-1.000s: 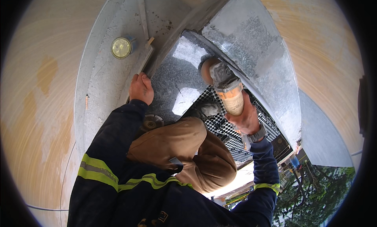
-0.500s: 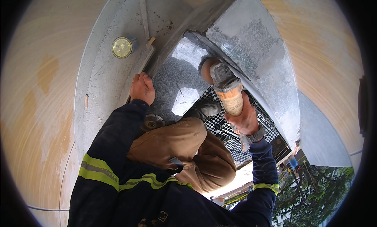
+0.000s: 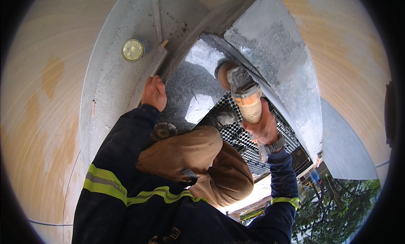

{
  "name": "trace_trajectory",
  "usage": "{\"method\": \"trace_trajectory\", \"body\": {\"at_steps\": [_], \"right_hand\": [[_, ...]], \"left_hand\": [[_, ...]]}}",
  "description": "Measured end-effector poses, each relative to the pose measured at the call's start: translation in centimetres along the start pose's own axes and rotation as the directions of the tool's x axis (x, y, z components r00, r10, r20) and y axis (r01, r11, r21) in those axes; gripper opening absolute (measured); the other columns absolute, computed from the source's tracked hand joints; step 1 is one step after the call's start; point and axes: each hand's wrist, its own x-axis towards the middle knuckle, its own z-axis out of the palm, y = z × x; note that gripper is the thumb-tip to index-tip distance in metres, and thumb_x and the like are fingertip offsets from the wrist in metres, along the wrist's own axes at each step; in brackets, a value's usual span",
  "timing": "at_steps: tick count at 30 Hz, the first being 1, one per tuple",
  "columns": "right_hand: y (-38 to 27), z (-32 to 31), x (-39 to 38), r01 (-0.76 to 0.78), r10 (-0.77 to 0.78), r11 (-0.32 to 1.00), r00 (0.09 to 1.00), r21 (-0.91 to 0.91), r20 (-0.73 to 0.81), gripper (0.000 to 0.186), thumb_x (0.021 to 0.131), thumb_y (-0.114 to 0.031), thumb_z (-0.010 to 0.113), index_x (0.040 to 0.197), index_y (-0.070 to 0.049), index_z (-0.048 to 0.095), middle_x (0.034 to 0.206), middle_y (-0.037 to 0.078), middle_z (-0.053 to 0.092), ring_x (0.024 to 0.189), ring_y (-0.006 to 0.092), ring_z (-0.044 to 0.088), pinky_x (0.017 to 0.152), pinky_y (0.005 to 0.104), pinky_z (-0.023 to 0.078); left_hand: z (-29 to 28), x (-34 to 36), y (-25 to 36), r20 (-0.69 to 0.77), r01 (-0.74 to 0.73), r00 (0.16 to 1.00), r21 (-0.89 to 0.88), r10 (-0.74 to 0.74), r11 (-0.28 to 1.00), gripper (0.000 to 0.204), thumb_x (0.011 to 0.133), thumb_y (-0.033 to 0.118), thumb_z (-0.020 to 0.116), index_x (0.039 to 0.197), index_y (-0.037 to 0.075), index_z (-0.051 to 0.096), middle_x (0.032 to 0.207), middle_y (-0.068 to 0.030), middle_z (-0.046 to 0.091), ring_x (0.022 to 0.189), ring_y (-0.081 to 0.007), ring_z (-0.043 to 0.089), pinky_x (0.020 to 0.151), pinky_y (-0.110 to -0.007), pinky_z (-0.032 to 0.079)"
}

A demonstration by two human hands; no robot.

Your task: The person uses an angle grinder to smooth a concrete surface. They hold the tool with both hands and move it along the edge of a concrete structure, generating dust as they work.

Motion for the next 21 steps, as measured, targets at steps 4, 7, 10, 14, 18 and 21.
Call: {"method": "trace_trajectory", "body": {"at_steps": [4,7,10,14,18,21], "right_hand": [[-0.15,-0.12,0.14,-0.046,0.045,0.999,0.999,0.022,0.001,0.080,0.070,-0.019,0.079,0.139,-0.002,0.042,0.106,0.019,0.070,0.091,0.0301,0.072,0.081,0.0398,0.059],[0.04,-0.07,-0.01,-0.057,0.056,0.998,0.998,0.018,0.020,0.080,0.071,-0.023,0.081,0.138,-0.001,0.043,0.109,0.016,0.069,0.092,0.0236,0.070,0.083,0.0372,0.057],[-0.20,0.09,0.02,-0.059,0.058,0.998,0.998,0.023,0.014,0.080,0.071,-0.020,0.080,0.138,-0.001,0.043,0.108,0.018,0.070,0.092,0.0269,0.071,0.082,0.0385,0.058],[-0.83,-0.11,0.16,-0.089,0.089,0.996,0.996,-0.001,0.007,0.080,0.069,-0.016,0.079,0.139,-0.002,0.042,0.107,0.021,0.070,0.093,0.0331,0.073,0.080,0.0410,0.060],[-0.37,0.08,-0.49,-0.074,0.074,0.997,0.997,0.030,-0.004,0.081,0.070,-0.023,0.082,0.137,-0.001,0.044,0.108,0.017,0.069,0.093,0.0253,0.070,0.084,0.0385,0.057],[-0.47,-0.13,-0.35,-0.094,0.095,0.994,0.995,0.048,-0.007,0.083,0.070,-0.027,0.084,0.138,-0.001,0.044,0.108,0.015,0.069,0.092,0.0239,0.069,0.085,0.0374,0.056]], "left_hand": [[-0.06,-0.04,0.23,0.004,0.012,1.000,0.003,-0.012,1.000,0.033,0.101,0.023,0.035,0.099,0.000,0.058,0.097,-0.0265,0.056,0.088,-0.0479,0.057,0.080,-0.055,0.047],[0.22,-0.11,0.08,-0.023,0.011,1.000,0.029,-0.011,1.000,0.033,0.101,0.023,0.035,0.098,0.000,0.058,0.097,-0.0265,0.056,0.088,-0.0480,0.057,0.079,-0.055,0.047],[-0.04,-0.15,0.24,-0.014,0.004,1.000,0.027,-0.003,1.000,0.032,0.101,0.022,0.036,0.098,0.000,0.058,0.096,-0.0263,0.056,0.088,-0.0480,0.057,0.079,-0.055,0.047],[-0.14,-0.13,0.36,-0.014,0.018,1.000,0.027,-0.018,0.999,0.032,0.101,0.022,0.036,0.098,0.000,0.059,0.096,-0.0257,0.057,0.088,-0.0477,0.057,0.080,-0.055,0.047],[0.06,-0.11,0.19,-0.016,0.004,1.000,0.042,-0.003,0.999,0.032,0.100,0.022,0.036,0.098,0.000,0.059,0.096,-0.0255,0.057,0.088,-0.0476,0.058,0.080,-0.055,0.047],[0.06,-0.09,0.19,-0.009,0.006,1.000,0.046,-0.006,0.999,0.032,0.100,0.022,0.036,0.098,0.000,0.059,0.096,-0.0255,0.057,0.088,-0.0476,0.058,0.080,-0.055,0.047]]}}
